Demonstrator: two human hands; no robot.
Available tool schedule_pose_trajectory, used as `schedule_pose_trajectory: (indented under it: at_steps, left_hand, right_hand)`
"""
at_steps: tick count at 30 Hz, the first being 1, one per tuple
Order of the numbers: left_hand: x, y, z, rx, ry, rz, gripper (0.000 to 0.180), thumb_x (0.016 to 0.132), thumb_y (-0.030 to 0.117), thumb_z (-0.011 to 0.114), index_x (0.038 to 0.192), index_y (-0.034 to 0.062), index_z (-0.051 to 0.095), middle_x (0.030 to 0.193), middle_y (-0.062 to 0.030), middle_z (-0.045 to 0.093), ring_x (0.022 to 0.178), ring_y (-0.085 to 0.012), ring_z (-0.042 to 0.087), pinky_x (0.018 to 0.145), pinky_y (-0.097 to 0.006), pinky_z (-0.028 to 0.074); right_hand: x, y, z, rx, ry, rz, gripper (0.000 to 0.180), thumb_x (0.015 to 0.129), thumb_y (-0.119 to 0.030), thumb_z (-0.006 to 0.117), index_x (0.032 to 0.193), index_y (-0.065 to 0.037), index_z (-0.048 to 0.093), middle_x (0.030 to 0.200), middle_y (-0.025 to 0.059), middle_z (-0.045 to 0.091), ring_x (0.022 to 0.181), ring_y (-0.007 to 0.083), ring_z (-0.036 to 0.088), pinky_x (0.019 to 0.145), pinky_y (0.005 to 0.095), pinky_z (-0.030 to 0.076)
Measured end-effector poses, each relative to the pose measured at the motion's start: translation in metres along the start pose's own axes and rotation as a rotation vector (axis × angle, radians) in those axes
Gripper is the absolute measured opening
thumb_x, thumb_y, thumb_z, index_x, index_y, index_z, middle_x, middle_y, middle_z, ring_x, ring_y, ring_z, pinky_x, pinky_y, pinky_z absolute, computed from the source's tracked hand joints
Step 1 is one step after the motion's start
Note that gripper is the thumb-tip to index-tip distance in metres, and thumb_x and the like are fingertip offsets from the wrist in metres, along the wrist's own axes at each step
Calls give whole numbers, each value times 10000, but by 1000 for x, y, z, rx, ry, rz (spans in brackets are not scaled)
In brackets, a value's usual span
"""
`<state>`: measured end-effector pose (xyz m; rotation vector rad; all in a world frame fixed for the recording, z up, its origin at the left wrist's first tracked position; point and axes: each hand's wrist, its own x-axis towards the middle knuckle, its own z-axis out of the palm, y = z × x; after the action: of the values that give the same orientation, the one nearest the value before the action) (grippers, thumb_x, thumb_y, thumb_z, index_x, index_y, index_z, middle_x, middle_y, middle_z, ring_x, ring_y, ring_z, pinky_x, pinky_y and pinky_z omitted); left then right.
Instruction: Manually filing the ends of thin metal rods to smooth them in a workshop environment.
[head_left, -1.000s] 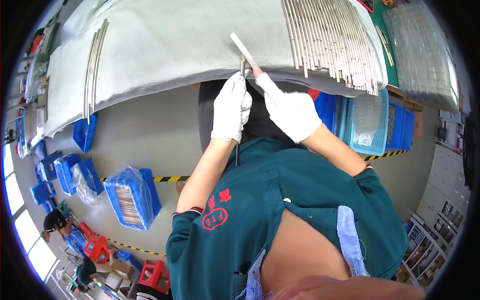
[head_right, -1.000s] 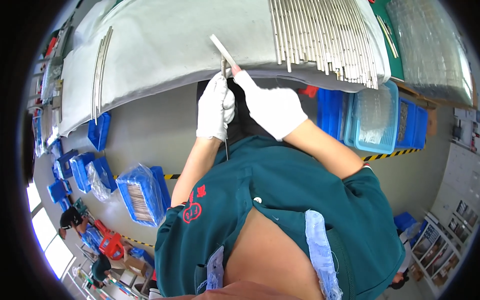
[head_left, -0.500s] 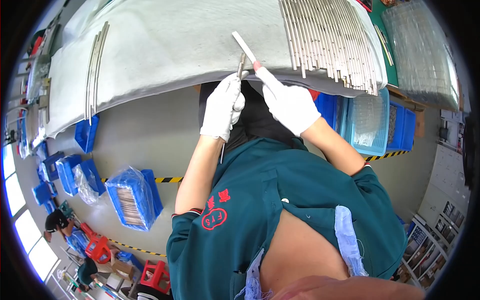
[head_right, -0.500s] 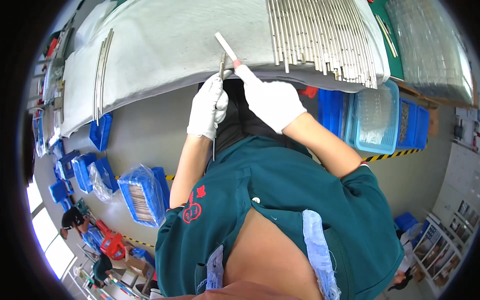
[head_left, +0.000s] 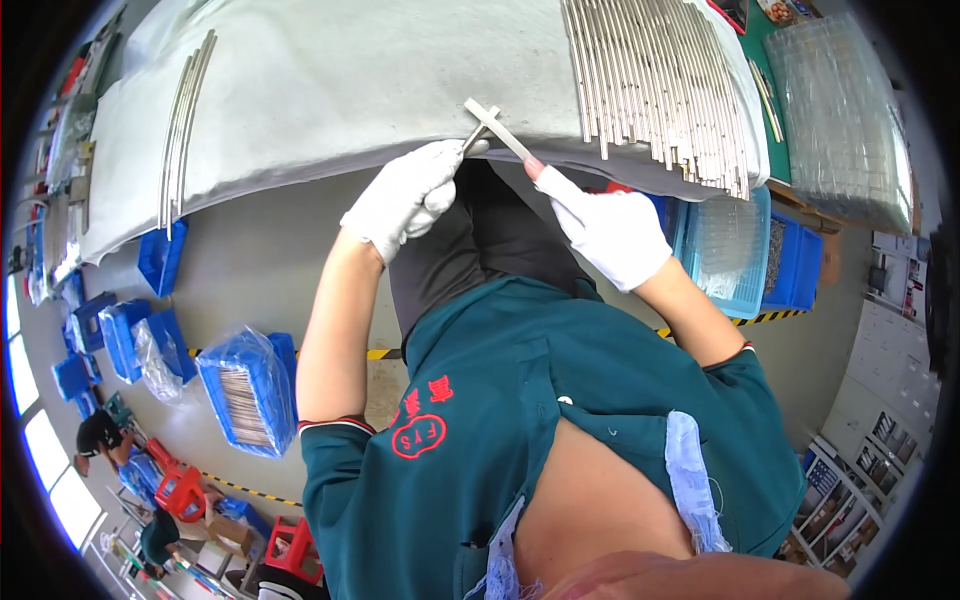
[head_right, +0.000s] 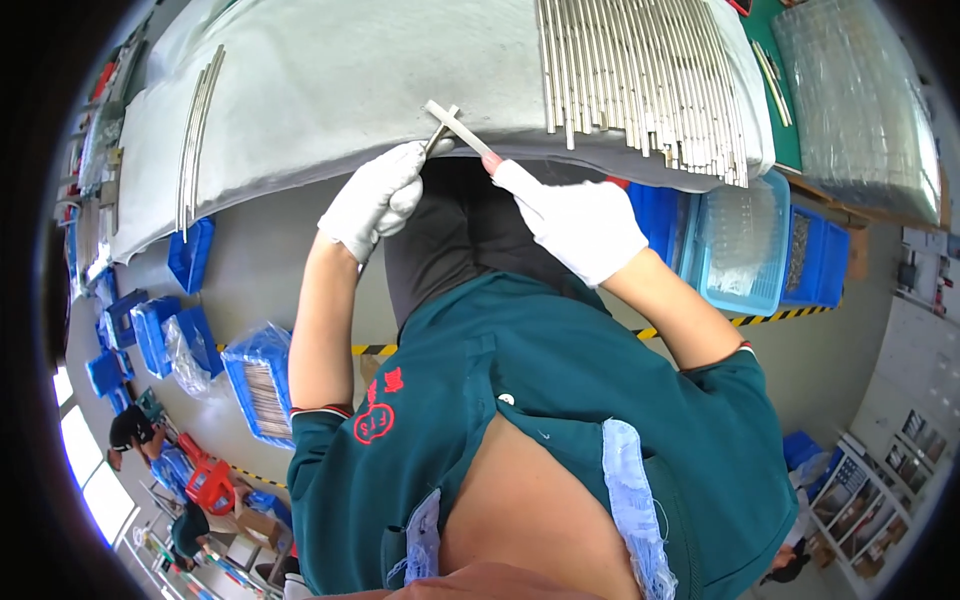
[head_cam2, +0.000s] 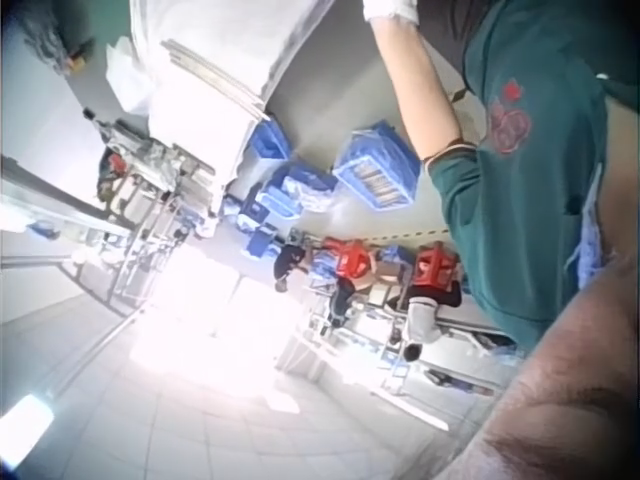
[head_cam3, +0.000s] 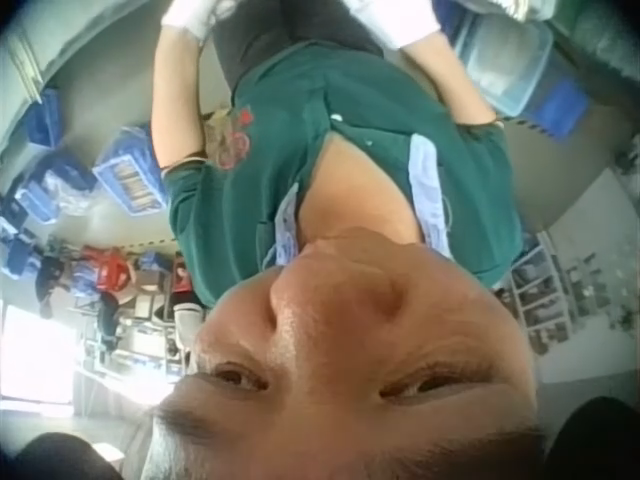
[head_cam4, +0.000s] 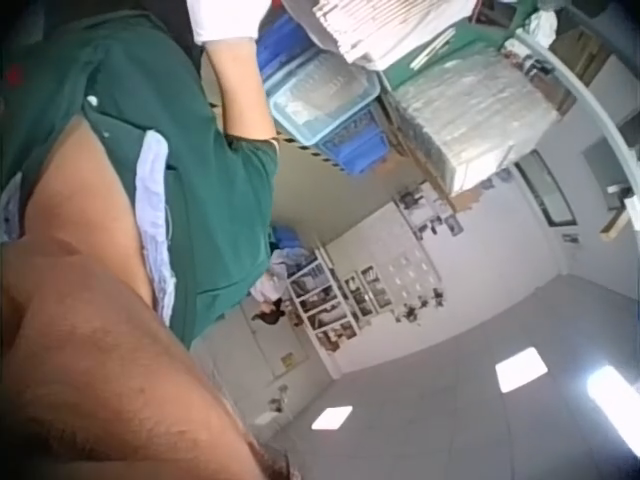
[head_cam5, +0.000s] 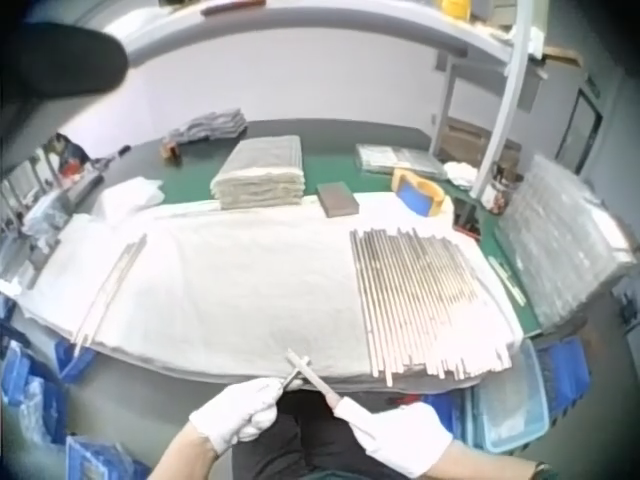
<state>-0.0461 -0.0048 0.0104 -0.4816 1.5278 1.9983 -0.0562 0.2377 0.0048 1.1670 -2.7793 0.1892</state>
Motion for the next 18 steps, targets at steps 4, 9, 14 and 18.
schedule_pose_trajectory:
  at_steps: [4,9,14,18]
  left_hand:
    - [2,7,-4,38,13,-19,331,913,275,526,1171,71,563,566,71,387,430,-12,260,365,-177,163]
    - [4,7,-7,9,34,-96,264,924,299,521,1104,107,545,524,81,354,390,-20,243,352,-184,152]
    - [4,8,-9,29,-18,-65,322,917,259,515,1181,74,533,571,64,404,430,-16,274,375,-181,185]
    - [2,7,-5,101,-7,-13,304,928,274,500,1147,73,564,576,76,377,453,-18,262,394,-177,187]
  right_hand:
    - [14,-2,5,40,142,-25,564,837,-153,545,1365,-284,393,434,-6,435,344,152,455,346,285,356]
    - [-8,1,1,-72,-29,-3,572,834,-154,556,1363,-296,393,434,4,383,346,163,406,361,290,348]
    - [20,-3,7,-3,123,-10,563,827,-146,562,1357,-261,410,451,12,422,362,165,449,367,301,361]
    - [22,-4,7,82,164,6,400,825,-99,547,1223,-116,519,925,85,613,387,176,489,384,305,400]
